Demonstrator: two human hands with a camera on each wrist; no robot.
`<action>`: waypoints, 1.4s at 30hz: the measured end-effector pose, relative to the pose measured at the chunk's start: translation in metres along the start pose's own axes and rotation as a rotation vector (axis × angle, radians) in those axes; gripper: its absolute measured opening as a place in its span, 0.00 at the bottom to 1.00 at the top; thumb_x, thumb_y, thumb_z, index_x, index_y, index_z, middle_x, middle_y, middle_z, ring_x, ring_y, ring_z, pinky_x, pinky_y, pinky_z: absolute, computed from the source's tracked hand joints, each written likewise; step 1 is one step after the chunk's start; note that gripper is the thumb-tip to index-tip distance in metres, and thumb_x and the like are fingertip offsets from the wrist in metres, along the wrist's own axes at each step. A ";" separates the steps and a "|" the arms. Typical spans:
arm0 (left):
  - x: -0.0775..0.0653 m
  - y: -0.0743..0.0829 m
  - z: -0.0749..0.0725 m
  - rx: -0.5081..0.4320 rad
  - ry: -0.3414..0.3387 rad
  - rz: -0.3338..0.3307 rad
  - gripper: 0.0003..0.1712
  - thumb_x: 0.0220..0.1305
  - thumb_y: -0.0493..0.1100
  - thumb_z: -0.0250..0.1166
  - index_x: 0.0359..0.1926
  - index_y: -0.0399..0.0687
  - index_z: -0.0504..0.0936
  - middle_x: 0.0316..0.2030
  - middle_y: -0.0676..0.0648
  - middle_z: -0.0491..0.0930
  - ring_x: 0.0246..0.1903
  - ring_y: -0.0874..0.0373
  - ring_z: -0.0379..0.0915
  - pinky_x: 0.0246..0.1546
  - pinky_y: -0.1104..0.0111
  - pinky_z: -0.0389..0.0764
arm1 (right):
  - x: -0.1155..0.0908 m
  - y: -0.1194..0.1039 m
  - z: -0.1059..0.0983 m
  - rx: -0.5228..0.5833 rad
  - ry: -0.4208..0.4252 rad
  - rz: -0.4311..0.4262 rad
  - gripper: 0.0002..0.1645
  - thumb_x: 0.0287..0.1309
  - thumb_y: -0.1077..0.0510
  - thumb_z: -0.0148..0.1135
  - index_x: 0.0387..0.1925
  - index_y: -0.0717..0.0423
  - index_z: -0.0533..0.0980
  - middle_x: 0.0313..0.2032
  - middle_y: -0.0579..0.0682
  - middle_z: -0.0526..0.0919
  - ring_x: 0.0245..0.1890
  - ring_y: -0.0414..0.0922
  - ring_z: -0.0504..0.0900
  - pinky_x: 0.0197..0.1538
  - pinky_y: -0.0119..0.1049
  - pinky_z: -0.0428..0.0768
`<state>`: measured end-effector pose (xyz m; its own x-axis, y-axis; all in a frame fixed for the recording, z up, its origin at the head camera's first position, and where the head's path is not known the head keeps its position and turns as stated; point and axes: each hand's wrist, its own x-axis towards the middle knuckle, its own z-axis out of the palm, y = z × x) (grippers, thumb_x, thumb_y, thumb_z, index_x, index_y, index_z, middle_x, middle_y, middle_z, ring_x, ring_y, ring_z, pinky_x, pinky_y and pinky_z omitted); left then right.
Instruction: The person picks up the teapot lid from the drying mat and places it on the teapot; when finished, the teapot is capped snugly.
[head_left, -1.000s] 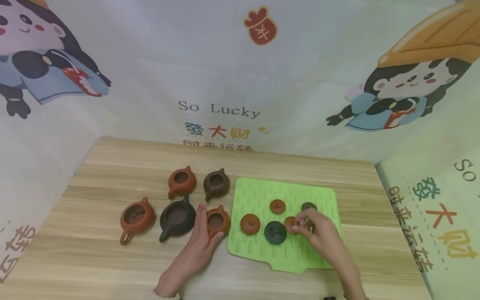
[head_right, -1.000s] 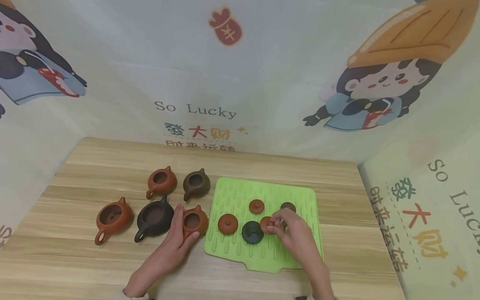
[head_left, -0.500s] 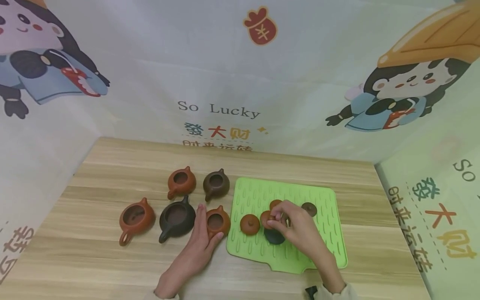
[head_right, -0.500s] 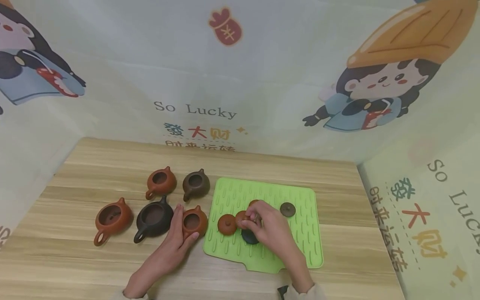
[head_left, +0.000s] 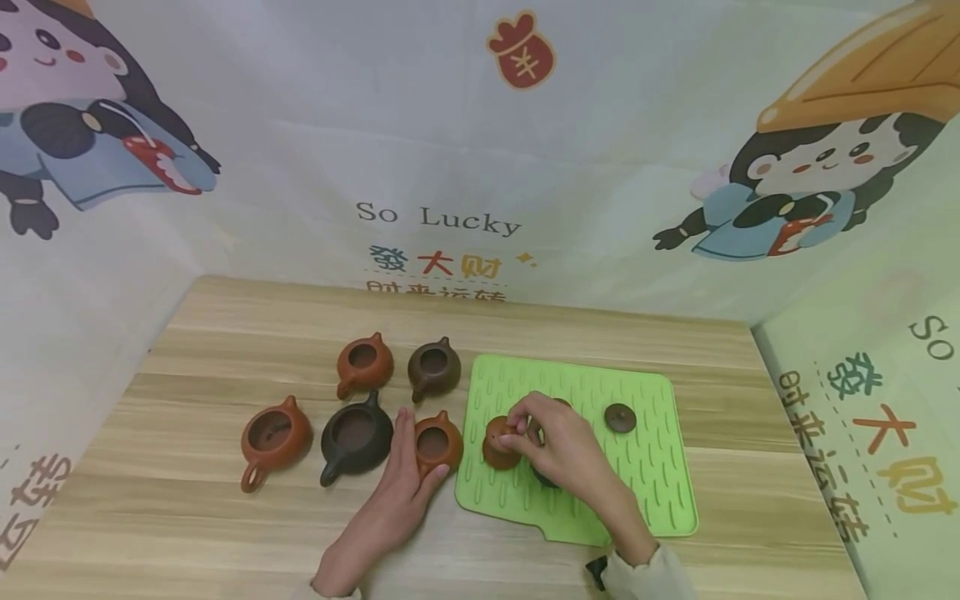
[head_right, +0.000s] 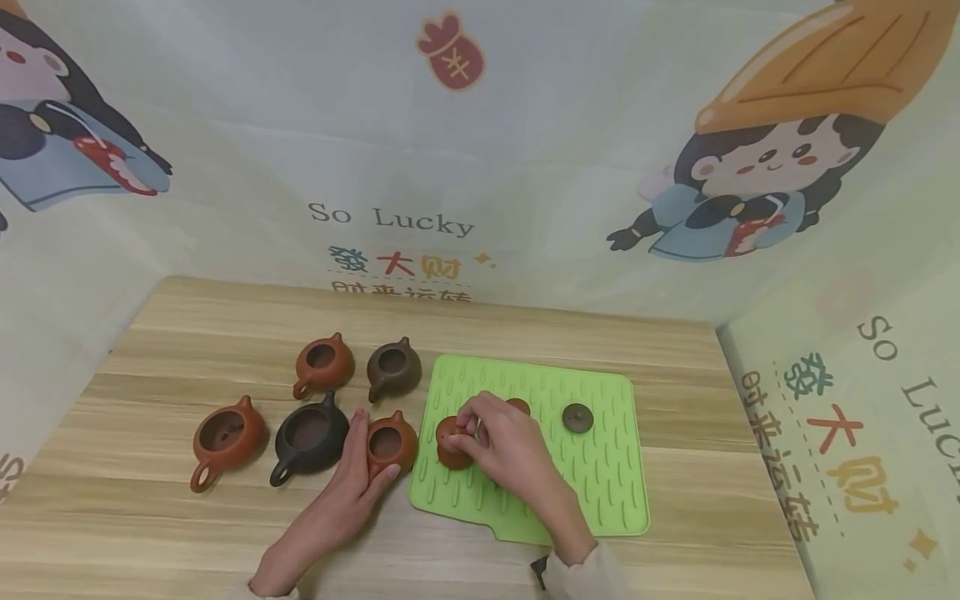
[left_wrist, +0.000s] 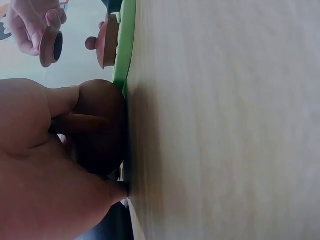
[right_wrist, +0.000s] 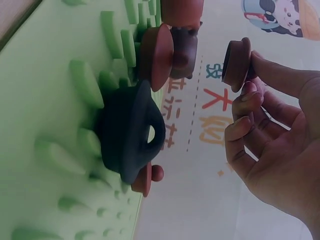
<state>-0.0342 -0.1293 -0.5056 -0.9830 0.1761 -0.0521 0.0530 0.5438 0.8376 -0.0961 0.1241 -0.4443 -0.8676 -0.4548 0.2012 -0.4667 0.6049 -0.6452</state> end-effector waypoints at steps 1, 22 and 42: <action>0.000 -0.002 0.001 -0.004 0.005 0.008 0.52 0.85 0.44 0.60 0.85 0.23 0.35 0.84 0.19 0.33 0.84 0.22 0.31 0.80 0.29 0.48 | 0.001 0.000 0.001 0.005 0.000 -0.007 0.11 0.62 0.58 0.81 0.39 0.53 0.83 0.33 0.42 0.80 0.29 0.31 0.74 0.34 0.29 0.76; 0.000 -0.002 0.000 -0.002 0.005 0.035 0.52 0.86 0.46 0.60 0.84 0.22 0.35 0.83 0.18 0.33 0.83 0.20 0.33 0.78 0.28 0.52 | 0.027 -0.013 0.028 0.033 -0.008 -0.123 0.13 0.63 0.55 0.81 0.40 0.55 0.83 0.33 0.45 0.82 0.29 0.38 0.79 0.33 0.26 0.77; 0.000 0.004 -0.004 0.015 -0.019 -0.003 0.51 0.86 0.44 0.59 0.84 0.20 0.35 0.84 0.18 0.33 0.84 0.21 0.34 0.80 0.30 0.52 | 0.042 -0.030 0.054 -0.054 -0.067 -0.141 0.12 0.66 0.53 0.80 0.40 0.52 0.83 0.34 0.44 0.83 0.33 0.37 0.80 0.37 0.28 0.80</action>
<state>-0.0345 -0.1303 -0.4997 -0.9796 0.1900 -0.0651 0.0529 0.5565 0.8292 -0.1092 0.0514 -0.4559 -0.7803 -0.5793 0.2357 -0.5931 0.5657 -0.5729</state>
